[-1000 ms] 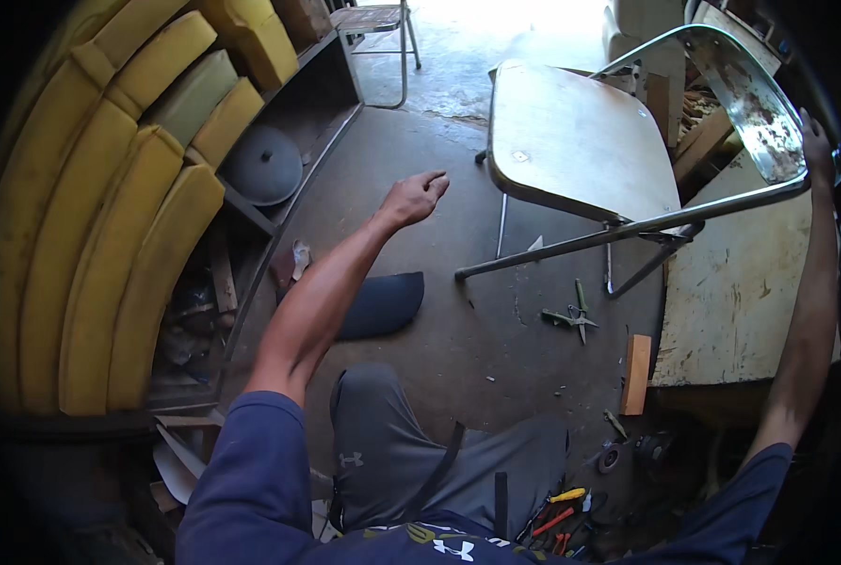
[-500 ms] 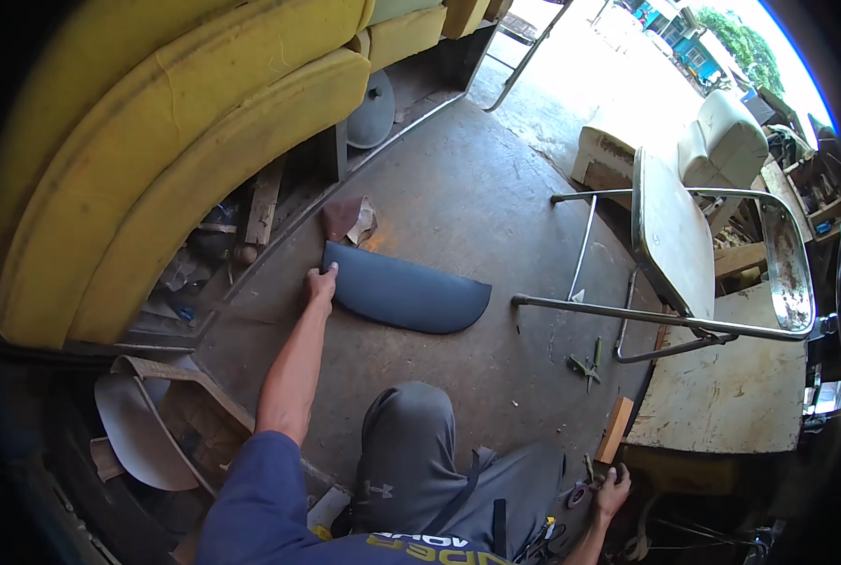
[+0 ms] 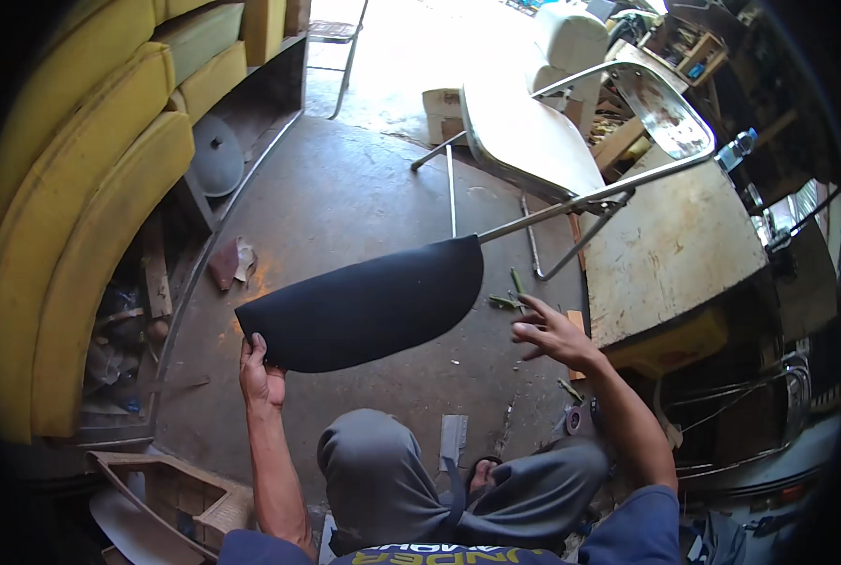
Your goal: The person removes a black fabric cover from a metal chair part, then applies glue to the edge of the part and reapplies the fabric cover, pressing it down by hand.
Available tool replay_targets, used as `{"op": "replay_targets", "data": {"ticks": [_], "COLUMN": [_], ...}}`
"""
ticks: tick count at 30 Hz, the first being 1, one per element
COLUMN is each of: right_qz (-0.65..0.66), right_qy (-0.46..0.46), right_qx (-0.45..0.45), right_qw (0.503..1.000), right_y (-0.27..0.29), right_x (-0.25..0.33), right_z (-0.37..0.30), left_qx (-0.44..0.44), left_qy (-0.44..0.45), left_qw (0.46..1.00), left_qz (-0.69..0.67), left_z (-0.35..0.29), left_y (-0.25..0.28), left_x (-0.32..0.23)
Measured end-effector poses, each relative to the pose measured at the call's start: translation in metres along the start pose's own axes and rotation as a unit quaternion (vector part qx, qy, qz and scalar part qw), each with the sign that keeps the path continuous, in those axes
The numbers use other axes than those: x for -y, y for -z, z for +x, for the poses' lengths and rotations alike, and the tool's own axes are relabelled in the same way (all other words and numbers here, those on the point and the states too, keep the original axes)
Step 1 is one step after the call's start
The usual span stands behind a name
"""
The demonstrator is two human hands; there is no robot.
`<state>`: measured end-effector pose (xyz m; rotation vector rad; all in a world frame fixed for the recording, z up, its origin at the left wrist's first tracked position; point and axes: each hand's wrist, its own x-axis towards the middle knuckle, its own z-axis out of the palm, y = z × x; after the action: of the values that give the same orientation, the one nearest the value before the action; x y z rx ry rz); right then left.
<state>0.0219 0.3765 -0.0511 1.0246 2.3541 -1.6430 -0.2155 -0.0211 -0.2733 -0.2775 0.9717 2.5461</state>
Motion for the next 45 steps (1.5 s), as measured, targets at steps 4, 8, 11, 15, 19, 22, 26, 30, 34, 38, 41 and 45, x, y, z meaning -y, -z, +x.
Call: {"op": "replay_targets", "data": {"ticks": [4,8,11,15,19,22,26,30,34,38,41,45], "right_qz": [0.156,0.23,0.276,0.311,0.316,0.338,0.355,0.401,0.408,0.356,0.38,0.412], "right_qy": [0.126,0.152,0.11,0.052,0.04,-0.018,-0.056,-0.051,-0.038,-0.001,-0.005,0.001], "right_qx": [-0.011,-0.012,0.008,0.079,0.16,0.155,0.14,0.146,0.169,0.157,0.165,0.149], "right_qw": [0.98,0.961,0.955,0.946,0.934,0.928,0.923,0.903,0.896,0.921,0.91,0.899], "right_y": [-0.014,-0.016,-0.029,-0.058,-0.08,-0.085,-0.069,-0.05,-0.042,-0.041,-0.045,-0.048], "right_x": [-0.057,-0.114,-0.158,-0.217,-0.249,-0.274,-0.296,-0.302,-0.301,-0.283,-0.285,-0.284], "right_z": [0.018,0.001,-0.029,-0.068,-0.09,-0.104,-0.129,-0.142,-0.138,-0.129,-0.129,-0.125], "left_qx": [0.108,-0.001,0.026,0.321,0.51,0.456,0.366,0.365,0.397,0.419,0.418,0.371], "left_qy": [0.104,0.074,-0.149,0.023,0.206,0.31,0.425,0.494,0.446,0.407,0.425,0.516], "left_qw": [0.988,0.942,0.744,0.719,0.605,0.622,0.693,0.665,0.645,0.683,0.665,0.656], "left_qz": [0.032,0.328,0.651,0.617,0.576,0.556,0.453,0.424,0.477,0.439,0.45,0.408], "left_z": [-0.048,-0.065,-0.071,-0.114,-0.152,-0.171,-0.183,-0.187,-0.187,-0.187,-0.185,-0.181], "left_y": [-0.019,0.004,-0.035,-0.156,-0.171,-0.156,-0.142,-0.16,-0.166,-0.157,-0.173,-0.174], "left_x": [0.033,0.027,0.018,0.062,0.14,0.173,0.203,0.209,0.213,0.216,0.212,0.214]}}
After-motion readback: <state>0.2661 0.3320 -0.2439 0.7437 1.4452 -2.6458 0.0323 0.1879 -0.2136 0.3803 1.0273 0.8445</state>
